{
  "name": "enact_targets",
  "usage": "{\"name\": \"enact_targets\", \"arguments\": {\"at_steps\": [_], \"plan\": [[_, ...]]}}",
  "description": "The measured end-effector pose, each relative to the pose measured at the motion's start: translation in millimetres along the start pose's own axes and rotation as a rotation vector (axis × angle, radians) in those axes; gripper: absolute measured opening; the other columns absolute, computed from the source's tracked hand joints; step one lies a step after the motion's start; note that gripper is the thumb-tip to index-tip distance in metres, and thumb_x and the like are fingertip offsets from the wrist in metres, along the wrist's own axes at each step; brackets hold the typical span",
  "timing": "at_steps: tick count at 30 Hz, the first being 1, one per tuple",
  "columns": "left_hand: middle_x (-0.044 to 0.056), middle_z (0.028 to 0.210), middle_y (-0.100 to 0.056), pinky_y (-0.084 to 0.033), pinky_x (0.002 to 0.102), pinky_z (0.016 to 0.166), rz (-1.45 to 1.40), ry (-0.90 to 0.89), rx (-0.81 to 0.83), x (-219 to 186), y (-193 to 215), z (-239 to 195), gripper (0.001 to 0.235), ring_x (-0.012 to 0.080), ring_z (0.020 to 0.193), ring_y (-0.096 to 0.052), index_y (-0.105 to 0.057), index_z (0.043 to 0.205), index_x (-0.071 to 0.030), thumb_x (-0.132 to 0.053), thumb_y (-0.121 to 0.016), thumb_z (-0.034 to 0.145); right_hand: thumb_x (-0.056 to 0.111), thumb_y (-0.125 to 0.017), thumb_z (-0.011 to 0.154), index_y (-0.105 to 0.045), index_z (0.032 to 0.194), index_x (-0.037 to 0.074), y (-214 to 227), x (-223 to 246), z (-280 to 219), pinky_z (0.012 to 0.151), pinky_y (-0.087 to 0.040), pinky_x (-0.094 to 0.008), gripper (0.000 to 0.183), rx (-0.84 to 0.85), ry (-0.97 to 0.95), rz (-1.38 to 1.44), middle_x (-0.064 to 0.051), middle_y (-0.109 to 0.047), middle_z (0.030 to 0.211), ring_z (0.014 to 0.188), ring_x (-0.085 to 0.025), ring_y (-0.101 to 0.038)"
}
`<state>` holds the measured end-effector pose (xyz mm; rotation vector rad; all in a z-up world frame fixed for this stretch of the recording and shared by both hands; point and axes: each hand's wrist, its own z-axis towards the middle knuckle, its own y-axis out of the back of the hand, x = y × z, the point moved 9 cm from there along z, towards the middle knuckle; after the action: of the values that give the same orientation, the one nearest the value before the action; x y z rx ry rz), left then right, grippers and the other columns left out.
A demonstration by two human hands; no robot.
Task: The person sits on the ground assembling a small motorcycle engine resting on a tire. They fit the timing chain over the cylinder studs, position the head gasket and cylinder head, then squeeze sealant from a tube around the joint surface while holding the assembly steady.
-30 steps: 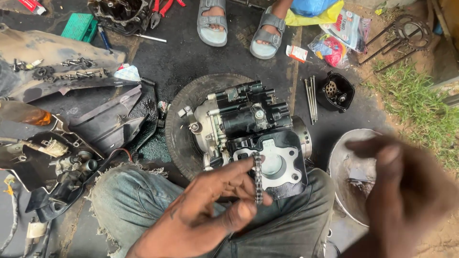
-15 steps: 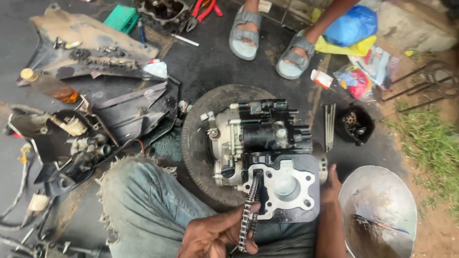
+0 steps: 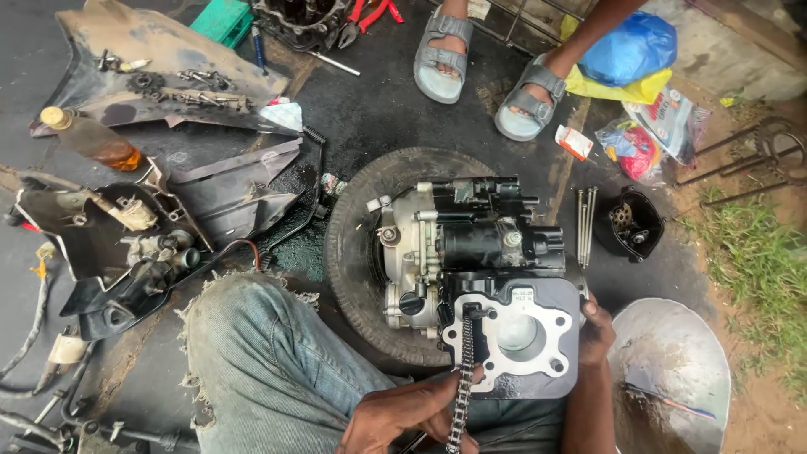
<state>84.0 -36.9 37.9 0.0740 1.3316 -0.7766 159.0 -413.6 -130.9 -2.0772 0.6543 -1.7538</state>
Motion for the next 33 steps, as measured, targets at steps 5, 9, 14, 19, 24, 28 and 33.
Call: {"name": "enact_targets", "arguments": {"at_steps": [5,9,14,19,24,28,33], "plan": [[0.013,0.106,-0.08,-0.056,0.041,0.109,-0.057,0.227,0.023,-9.7,1.7,23.5,0.065,0.0188,0.095,-0.078,-0.046,0.155,0.002,-0.029,-0.064,0.101,0.039,-0.065,0.09,-0.059,0.134,-0.005,22.4,-10.5,-0.8,0.092,-0.055,-0.042,0.062,-0.092,0.0,0.008,-0.021,-0.069,0.118,0.105,-0.032,-0.067],[0.014,0.105,-0.076,-0.059,0.038,0.088,-0.071,0.236,0.046,-2.3,0.6,30.0,0.065,0.0187,0.088,-0.07,-0.048,0.154,-0.001,-0.024,-0.07,0.097,0.042,-0.066,0.088,-0.061,0.132,-0.004,2.3,-8.6,-0.8,0.089,-0.055,-0.041,0.064,-0.099,0.013,0.019,-0.02,-0.07,0.114,0.101,-0.031,-0.068],[0.011,0.086,-0.074,-0.053,0.033,0.063,0.11,0.103,-0.238,-35.4,-11.6,59.8,0.053,0.0167,0.071,-0.069,-0.061,0.144,-0.001,-0.027,-0.067,0.097,0.041,-0.067,0.089,-0.062,0.135,-0.004,12.4,-12.9,-1.9,0.087,-0.055,-0.04,0.064,-0.075,0.035,0.02,-0.02,-0.069,0.114,0.099,-0.03,-0.068],[0.014,0.098,-0.075,-0.058,0.027,0.069,0.152,-0.01,-0.205,-58.5,-19.7,69.0,0.038,0.0165,0.08,-0.072,-0.057,0.139,0.001,-0.024,-0.046,0.113,0.039,-0.066,0.094,-0.062,0.131,-0.007,-0.4,-3.9,0.3,0.088,-0.054,-0.041,0.059,0.009,0.008,0.015,-0.021,-0.07,0.112,0.101,-0.031,-0.066],[0.019,0.101,-0.075,-0.064,0.032,0.068,0.158,0.052,-0.141,-22.7,-20.4,46.2,0.049,0.022,0.08,-0.075,-0.05,0.144,0.005,-0.021,-0.062,0.104,0.052,-0.059,0.088,-0.063,0.129,-0.001,-47.7,31.8,11.7,0.089,-0.055,-0.044,0.068,-0.258,-0.321,-0.396,-0.017,-0.072,0.114,0.104,-0.028,-0.067],[0.013,0.096,-0.08,-0.065,0.031,0.073,-0.063,0.612,-0.066,117.6,-35.9,4.4,0.049,0.0186,0.081,-0.078,-0.049,0.145,0.0,-0.03,-0.05,0.106,0.052,-0.059,0.09,-0.06,0.131,0.002,-47.4,28.9,11.7,0.091,-0.054,-0.041,0.065,-0.305,-0.531,-0.62,-0.014,-0.071,0.119,0.107,-0.024,-0.066],[0.014,0.099,-0.079,-0.065,0.031,0.07,0.377,0.228,-0.205,64.6,-60.1,-1.8,0.037,0.0161,0.077,-0.079,-0.058,0.134,-0.001,-0.029,-0.053,0.11,0.036,-0.062,0.091,-0.059,0.134,0.002,6.1,9.9,15.8,0.087,-0.053,-0.037,0.055,-0.2,-0.371,-0.521,-0.013,-0.069,0.118,0.104,-0.022,-0.066]]}}
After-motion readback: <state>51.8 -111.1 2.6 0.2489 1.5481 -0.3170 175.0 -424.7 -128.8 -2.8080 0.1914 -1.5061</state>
